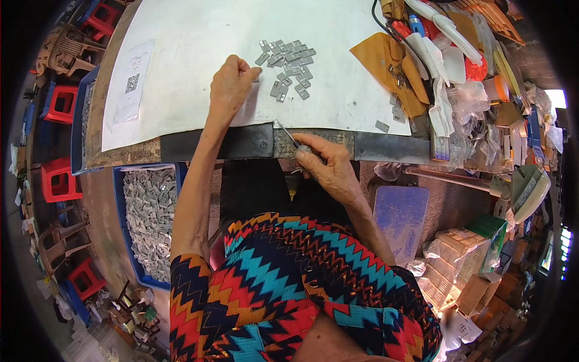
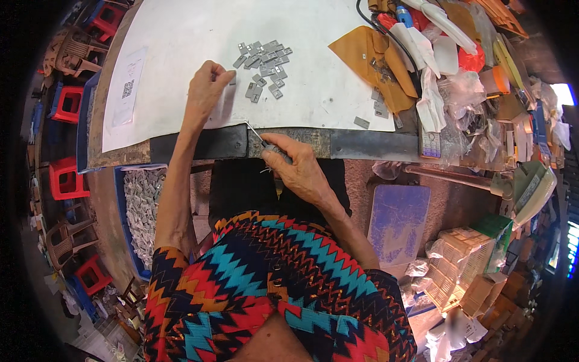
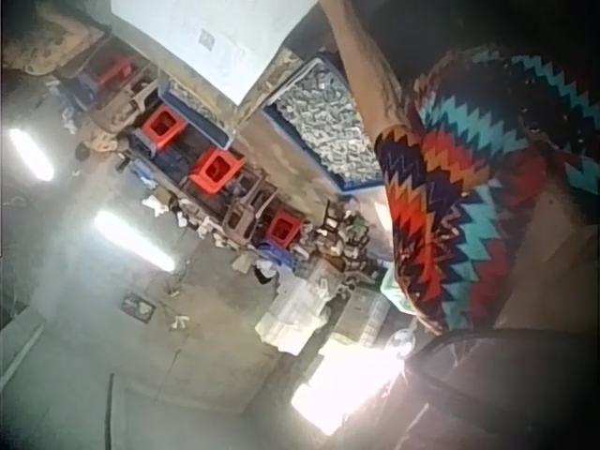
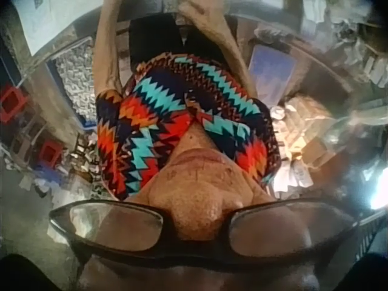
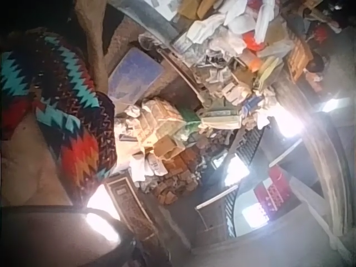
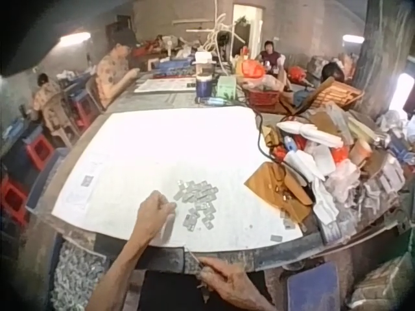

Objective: Cleaning small metal parts using a sharp pick tool at a workbench.

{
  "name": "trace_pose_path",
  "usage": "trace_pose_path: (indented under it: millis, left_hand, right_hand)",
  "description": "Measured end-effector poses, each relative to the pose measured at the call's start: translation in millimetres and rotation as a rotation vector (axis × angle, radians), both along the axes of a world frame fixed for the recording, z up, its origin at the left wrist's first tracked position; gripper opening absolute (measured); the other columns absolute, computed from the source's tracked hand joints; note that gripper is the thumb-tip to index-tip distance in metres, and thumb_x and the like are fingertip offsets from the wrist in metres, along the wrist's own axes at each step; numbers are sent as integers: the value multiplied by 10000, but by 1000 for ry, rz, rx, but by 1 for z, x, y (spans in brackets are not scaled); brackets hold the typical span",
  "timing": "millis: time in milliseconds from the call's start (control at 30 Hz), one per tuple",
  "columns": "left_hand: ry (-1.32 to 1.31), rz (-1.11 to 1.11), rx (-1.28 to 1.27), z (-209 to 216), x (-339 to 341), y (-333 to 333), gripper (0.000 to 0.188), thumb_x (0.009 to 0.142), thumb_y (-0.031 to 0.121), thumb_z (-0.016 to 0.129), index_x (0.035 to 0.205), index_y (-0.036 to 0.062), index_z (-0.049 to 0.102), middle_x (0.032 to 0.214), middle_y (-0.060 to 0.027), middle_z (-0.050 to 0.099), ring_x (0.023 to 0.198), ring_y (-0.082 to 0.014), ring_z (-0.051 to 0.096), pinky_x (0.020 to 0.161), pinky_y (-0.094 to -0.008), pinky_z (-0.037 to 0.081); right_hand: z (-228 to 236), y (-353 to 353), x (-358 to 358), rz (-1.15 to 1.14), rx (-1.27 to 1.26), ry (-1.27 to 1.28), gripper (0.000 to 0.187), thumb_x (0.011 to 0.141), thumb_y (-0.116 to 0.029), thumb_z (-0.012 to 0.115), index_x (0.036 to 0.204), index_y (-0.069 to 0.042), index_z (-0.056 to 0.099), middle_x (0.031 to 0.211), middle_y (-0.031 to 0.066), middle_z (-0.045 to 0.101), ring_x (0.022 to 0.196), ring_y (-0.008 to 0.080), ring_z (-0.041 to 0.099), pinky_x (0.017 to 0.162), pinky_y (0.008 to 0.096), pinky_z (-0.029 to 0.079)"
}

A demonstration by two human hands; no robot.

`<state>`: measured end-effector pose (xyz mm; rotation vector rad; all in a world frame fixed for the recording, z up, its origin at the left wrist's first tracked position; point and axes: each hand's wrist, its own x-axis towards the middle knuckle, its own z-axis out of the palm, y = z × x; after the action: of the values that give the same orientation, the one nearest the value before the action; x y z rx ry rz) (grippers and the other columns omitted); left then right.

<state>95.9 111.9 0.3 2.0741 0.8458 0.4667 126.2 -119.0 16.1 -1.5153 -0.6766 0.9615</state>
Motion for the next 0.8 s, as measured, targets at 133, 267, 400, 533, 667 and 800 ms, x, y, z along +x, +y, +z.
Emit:
trace_pose_path:
  millis: [133,267,400,533,667,800]
  left_hand:
    - [249,-3,229,-6,11,-6,296,740,274,629,833,14,523,840,-173,602,784,-329,589,675,-413,451]
    - [229,-11,293,-15,13,-4,270,752,241,605,829,-1,513,807,-182,586,761,-340,585,674,-416,455]
    - [97,-45,361,-20,5,-5,252,757,212,593,819,-17,510,777,-192,568,740,-356,576,668,-434,454]
    - [-33,-35,302,-12,-5,-13,235,780,199,590,819,-17,509,771,-157,572,674,-270,559,609,-368,456]
    - [-309,-92,-697,16,-24,-29,183,833,163,562,864,-9,507,792,-119,568,616,-112,461,526,-230,390]
    - [-680,-246,-1334,10,-39,-48,144,868,121,527,922,-11,503,813,-130,572,616,-90,444,516,-200,366]
  right_hand:
    - [-3,-3,1,-18,-32,-55,312,864,-124,548,1145,12,542,707,5,530,590,64,467,537,199,405]
    - [-2,-6,3,-26,-41,-26,312,861,-118,554,1142,14,543,700,4,529,589,62,467,536,198,406]
    - [3,-4,5,-38,16,-11,308,858,-109,557,1138,20,545,708,9,537,590,60,471,533,190,408]
    - [5,-5,7,-65,45,-16,313,857,-112,561,1138,25,544,717,14,548,590,58,480,532,183,408]
    - [8,-6,9,-92,55,4,315,855,-112,564,1138,27,544,720,15,554,592,60,488,533,185,409]
    - [15,-1,7,-123,70,-141,314,854,-113,567,1139,15,547,735,19,567,597,62,491,538,190,409]
